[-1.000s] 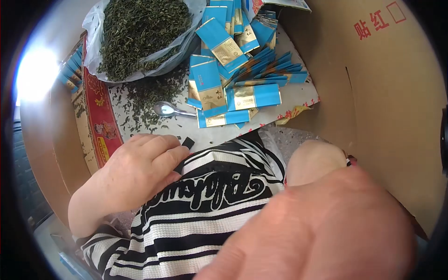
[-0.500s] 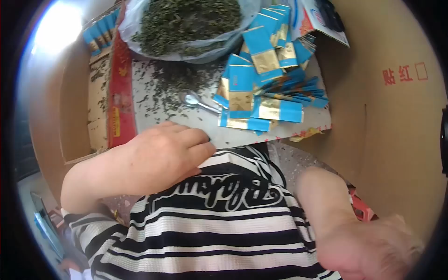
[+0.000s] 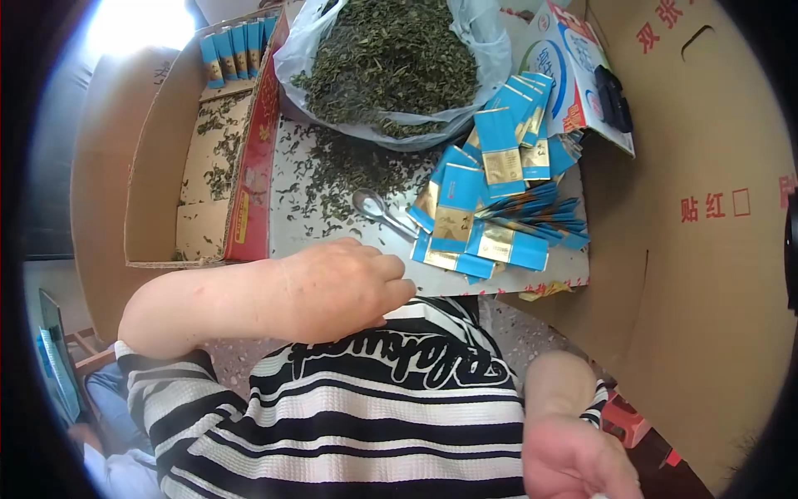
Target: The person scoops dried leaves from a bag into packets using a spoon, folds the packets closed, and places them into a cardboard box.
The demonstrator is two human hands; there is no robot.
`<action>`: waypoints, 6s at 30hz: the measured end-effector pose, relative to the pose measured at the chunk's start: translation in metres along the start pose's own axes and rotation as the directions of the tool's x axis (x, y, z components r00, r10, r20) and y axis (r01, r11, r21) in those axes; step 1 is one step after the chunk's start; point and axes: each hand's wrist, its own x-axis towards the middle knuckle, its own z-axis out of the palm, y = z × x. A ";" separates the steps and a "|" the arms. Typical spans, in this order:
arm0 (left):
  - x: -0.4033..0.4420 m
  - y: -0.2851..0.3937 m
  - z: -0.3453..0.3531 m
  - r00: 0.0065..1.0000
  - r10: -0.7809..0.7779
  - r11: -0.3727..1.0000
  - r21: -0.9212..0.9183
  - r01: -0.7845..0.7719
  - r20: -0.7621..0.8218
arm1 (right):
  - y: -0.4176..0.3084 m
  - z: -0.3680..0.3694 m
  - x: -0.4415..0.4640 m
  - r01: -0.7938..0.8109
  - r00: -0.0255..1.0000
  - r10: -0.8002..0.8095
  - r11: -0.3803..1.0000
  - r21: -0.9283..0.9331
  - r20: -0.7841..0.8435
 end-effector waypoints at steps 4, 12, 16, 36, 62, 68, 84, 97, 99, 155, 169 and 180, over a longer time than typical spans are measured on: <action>0.001 0.000 0.000 0.998 -0.031 0.999 -0.004 0.031 0.047 | -0.079 -0.028 -0.053 0.483 0.592 -0.794 0.213 -0.849 0.137; 0.021 -0.017 0.019 0.984 -0.177 0.984 -0.006 0.177 0.014 | -0.089 -0.146 -0.112 -0.451 0.792 0.281 -0.328 -0.830 -0.542; 0.052 -0.024 0.024 0.965 -0.250 0.966 -0.049 0.254 0.075 | -0.125 -0.207 -0.151 -0.612 0.625 0.195 -0.480 -0.629 -0.756; 0.133 -0.061 0.093 0.482 -0.792 0.607 -0.570 0.554 -0.374 | -0.142 -0.215 -0.187 -0.219 0.449 0.362 -0.842 -0.493 -0.817; 0.084 -0.044 0.103 0.391 -0.473 0.797 -0.573 -0.192 -0.789 | -0.015 -0.069 -0.171 -0.828 0.054 0.793 -0.304 -0.471 -0.607; 0.048 -0.041 0.103 0.536 -0.540 0.521 -0.758 -0.393 -0.649 | 0.006 -0.067 -0.176 -0.948 -0.036 0.883 -0.180 -0.264 -0.469; -0.008 -0.065 0.105 0.702 -0.633 -0.091 -0.869 -0.486 -0.327 | 0.043 -0.048 -0.183 -0.773 0.130 0.952 -0.079 -0.629 -0.278; -0.006 -0.072 0.099 0.412 -0.496 0.846 -0.532 0.032 -0.764 | 0.042 -0.055 -0.212 0.036 0.028 0.994 -0.111 -0.993 -0.110; -0.005 -0.074 0.099 0.384 -0.458 0.885 -0.453 0.109 -0.802 | 0.042 -0.055 -0.212 -0.018 0.049 0.993 -0.104 -0.994 -0.105; -0.003 -0.086 0.099 0.303 -0.662 0.749 -0.587 0.307 -0.686 | 0.171 -0.121 -0.139 -0.893 0.044 0.810 -0.230 -0.386 -0.585; 0.004 -0.091 0.087 0.273 -0.654 0.755 -0.581 0.306 -0.706 | 0.146 -0.168 -0.093 -0.499 0.195 0.973 -0.009 -0.866 -0.123; 0.023 -0.096 0.077 0.266 -0.704 0.709 -0.628 0.321 -0.659 | 0.165 -0.136 -0.166 -0.614 0.414 0.823 -0.063 -0.787 -0.388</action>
